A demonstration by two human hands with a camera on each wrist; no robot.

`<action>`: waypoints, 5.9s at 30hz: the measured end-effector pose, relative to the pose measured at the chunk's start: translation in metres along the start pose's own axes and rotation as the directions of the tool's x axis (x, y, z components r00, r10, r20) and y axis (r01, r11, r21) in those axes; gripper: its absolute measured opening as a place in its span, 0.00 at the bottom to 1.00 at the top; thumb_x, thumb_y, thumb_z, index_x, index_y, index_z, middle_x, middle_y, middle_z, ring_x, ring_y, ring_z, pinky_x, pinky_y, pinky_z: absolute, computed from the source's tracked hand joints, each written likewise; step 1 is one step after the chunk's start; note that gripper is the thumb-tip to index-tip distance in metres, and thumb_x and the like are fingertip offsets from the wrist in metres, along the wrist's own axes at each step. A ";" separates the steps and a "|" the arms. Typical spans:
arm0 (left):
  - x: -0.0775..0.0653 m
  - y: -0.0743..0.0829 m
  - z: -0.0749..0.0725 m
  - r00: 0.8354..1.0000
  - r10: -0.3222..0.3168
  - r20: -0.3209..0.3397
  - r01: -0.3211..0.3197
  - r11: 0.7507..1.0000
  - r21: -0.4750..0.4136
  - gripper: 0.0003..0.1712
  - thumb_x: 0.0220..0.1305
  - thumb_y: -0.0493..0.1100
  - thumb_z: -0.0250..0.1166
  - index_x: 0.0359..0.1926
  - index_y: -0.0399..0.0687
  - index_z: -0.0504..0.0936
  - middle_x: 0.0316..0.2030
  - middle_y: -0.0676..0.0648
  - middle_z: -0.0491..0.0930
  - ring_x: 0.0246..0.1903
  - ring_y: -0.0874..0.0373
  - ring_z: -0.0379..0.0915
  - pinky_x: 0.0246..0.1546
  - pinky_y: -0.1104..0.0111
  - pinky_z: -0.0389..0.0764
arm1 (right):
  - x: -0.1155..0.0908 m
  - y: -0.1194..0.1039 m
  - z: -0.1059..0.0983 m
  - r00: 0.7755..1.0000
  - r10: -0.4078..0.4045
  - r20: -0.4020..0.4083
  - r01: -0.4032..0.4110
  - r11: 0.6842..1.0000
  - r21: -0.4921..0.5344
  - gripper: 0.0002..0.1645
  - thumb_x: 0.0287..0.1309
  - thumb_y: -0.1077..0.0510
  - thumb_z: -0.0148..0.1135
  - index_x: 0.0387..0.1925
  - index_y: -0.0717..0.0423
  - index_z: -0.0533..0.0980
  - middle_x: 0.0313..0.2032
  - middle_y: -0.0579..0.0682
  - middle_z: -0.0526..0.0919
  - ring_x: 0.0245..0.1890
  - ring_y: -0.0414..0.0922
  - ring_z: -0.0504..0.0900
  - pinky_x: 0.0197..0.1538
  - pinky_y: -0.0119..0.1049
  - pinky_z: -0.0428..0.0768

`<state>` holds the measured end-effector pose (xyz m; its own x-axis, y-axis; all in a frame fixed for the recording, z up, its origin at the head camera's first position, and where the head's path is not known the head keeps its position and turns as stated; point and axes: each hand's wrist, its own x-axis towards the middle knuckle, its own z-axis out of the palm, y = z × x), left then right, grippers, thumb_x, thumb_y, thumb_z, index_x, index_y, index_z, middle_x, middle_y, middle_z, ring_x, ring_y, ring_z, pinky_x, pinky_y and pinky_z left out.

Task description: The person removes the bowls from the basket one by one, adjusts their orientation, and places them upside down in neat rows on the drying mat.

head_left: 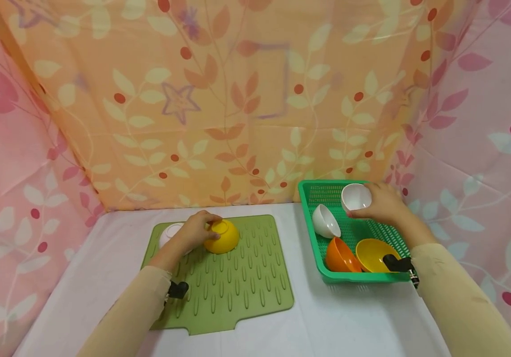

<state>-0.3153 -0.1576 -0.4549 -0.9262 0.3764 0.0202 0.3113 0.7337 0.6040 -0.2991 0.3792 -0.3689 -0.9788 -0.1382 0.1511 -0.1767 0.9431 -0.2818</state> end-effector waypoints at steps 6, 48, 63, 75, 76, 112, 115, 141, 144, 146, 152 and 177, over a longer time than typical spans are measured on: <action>0.001 -0.002 0.000 1.000 0.018 -0.010 -0.018 1.000 0.017 0.31 0.62 0.41 0.75 0.65 0.44 0.80 0.55 0.41 0.78 0.57 0.44 0.74 0.62 0.47 0.74 | -0.022 -0.040 -0.013 0.995 -0.057 -0.083 0.060 0.998 0.032 0.66 0.39 0.27 0.79 0.71 0.62 0.66 0.64 0.69 0.69 0.63 0.69 0.60 0.60 0.73 0.60; -0.002 0.001 -0.001 0.998 0.019 -0.057 -0.016 0.998 0.059 0.29 0.61 0.39 0.75 0.63 0.41 0.81 0.51 0.42 0.80 0.52 0.46 0.75 0.60 0.49 0.75 | -0.112 -0.238 0.114 0.908 -0.416 -0.048 0.417 0.890 0.184 0.70 0.29 0.26 0.83 0.73 0.53 0.67 0.66 0.48 0.71 0.69 0.51 0.63 0.73 0.54 0.59; -0.010 0.009 0.011 0.993 0.015 -0.115 -0.010 0.999 0.047 0.28 0.65 0.38 0.71 0.65 0.37 0.78 0.62 0.37 0.77 0.64 0.40 0.71 0.67 0.46 0.70 | -0.114 -0.239 0.128 0.899 -0.437 -0.044 0.436 0.877 0.203 0.71 0.27 0.28 0.84 0.72 0.55 0.68 0.65 0.50 0.72 0.68 0.52 0.64 0.73 0.56 0.57; -0.075 0.055 -0.007 0.982 0.058 -0.180 -0.080 0.990 -0.116 0.31 0.68 0.50 0.70 0.69 0.49 0.76 0.68 0.43 0.74 0.70 0.41 0.66 0.68 0.41 0.67 | -0.113 -0.237 0.124 0.913 -0.403 -0.053 0.405 0.888 0.218 0.73 0.26 0.26 0.83 0.74 0.53 0.67 0.67 0.48 0.71 0.70 0.50 0.62 0.74 0.54 0.57; -0.083 0.060 -0.008 0.984 0.052 -0.172 -0.078 0.986 -0.144 0.31 0.68 0.51 0.70 0.69 0.51 0.76 0.68 0.44 0.73 0.71 0.41 0.65 0.68 0.41 0.67 | -0.113 -0.237 0.124 0.914 -0.403 -0.057 0.405 0.888 0.218 0.73 0.26 0.26 0.83 0.74 0.53 0.67 0.67 0.48 0.71 0.70 0.50 0.62 0.74 0.54 0.57; -0.150 0.097 0.040 0.999 -0.049 -0.011 0.038 0.879 -0.475 0.32 0.63 0.57 0.73 0.65 0.53 0.78 0.63 0.50 0.79 0.67 0.42 0.70 0.66 0.33 0.63 | -0.112 -0.234 0.119 0.887 -0.439 -0.141 0.459 0.869 0.186 0.71 0.28 0.27 0.83 0.74 0.51 0.66 0.67 0.46 0.70 0.70 0.50 0.62 0.74 0.54 0.58; -0.148 0.095 0.044 0.999 -0.039 0.015 0.041 0.866 -0.498 0.33 0.63 0.55 0.73 0.66 0.52 0.76 0.62 0.50 0.80 0.67 0.42 0.71 0.66 0.33 0.64 | -0.113 -0.234 0.119 0.883 -0.444 -0.153 0.468 0.863 0.192 0.71 0.29 0.27 0.83 0.74 0.50 0.66 0.68 0.46 0.69 0.71 0.50 0.61 0.74 0.54 0.57; -0.146 0.103 0.046 0.990 -0.126 0.069 0.135 0.661 -0.738 0.34 0.63 0.48 0.75 0.65 0.38 0.75 0.54 0.41 0.83 0.49 0.51 0.80 0.50 0.62 0.84 | -0.115 -0.245 0.127 0.796 -0.510 -0.325 0.573 0.808 0.136 0.78 0.30 0.28 0.84 0.79 0.52 0.56 0.73 0.51 0.64 0.72 0.51 0.59 0.74 0.53 0.54; -0.146 0.103 0.046 0.991 -0.128 0.046 0.121 0.669 -0.734 0.34 0.62 0.48 0.75 0.65 0.39 0.76 0.53 0.42 0.83 0.51 0.49 0.80 0.50 0.62 0.84 | -0.117 -0.247 0.126 0.798 -0.509 -0.323 0.568 0.814 0.120 0.80 0.31 0.28 0.84 0.80 0.52 0.54 0.73 0.52 0.63 0.73 0.52 0.59 0.74 0.54 0.54; -0.147 0.102 0.046 0.992 -0.126 0.029 0.108 0.682 -0.723 0.34 0.61 0.48 0.76 0.65 0.41 0.76 0.54 0.43 0.83 0.55 0.48 0.79 0.52 0.60 0.83 | -0.119 -0.248 0.123 0.801 -0.509 -0.314 0.567 0.814 0.126 0.79 0.32 0.29 0.84 0.81 0.52 0.53 0.74 0.52 0.62 0.73 0.52 0.58 0.74 0.55 0.53; -0.148 0.098 0.043 0.988 -0.126 -0.089 0.048 0.799 -0.599 0.35 0.52 0.52 0.81 0.62 0.56 0.79 0.54 0.53 0.83 0.63 0.48 0.74 0.64 0.42 0.72 | -0.124 -0.249 0.107 0.868 -0.422 -0.261 0.490 0.812 0.318 0.65 0.47 0.34 0.79 0.80 0.47 0.56 0.77 0.49 0.58 0.77 0.52 0.53 0.74 0.63 0.54; -0.149 0.098 0.031 0.932 0.205 -0.299 -0.242 0.966 -0.094 0.44 0.41 0.44 0.87 0.61 0.67 0.79 0.57 0.67 0.72 0.61 0.64 0.65 0.61 0.54 0.78 | -0.109 -0.232 0.117 0.952 -0.208 0.224 -0.045 0.632 0.774 0.60 0.53 0.39 0.77 0.79 0.54 0.58 0.75 0.52 0.65 0.73 0.61 0.64 0.70 0.68 0.63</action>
<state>-0.1396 -0.1240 -0.4233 -0.8631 0.3319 0.3806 0.5051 0.5639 0.6534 -0.1633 0.1403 -0.4306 -0.9185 -0.3953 -0.0104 -0.1481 0.3681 -0.9179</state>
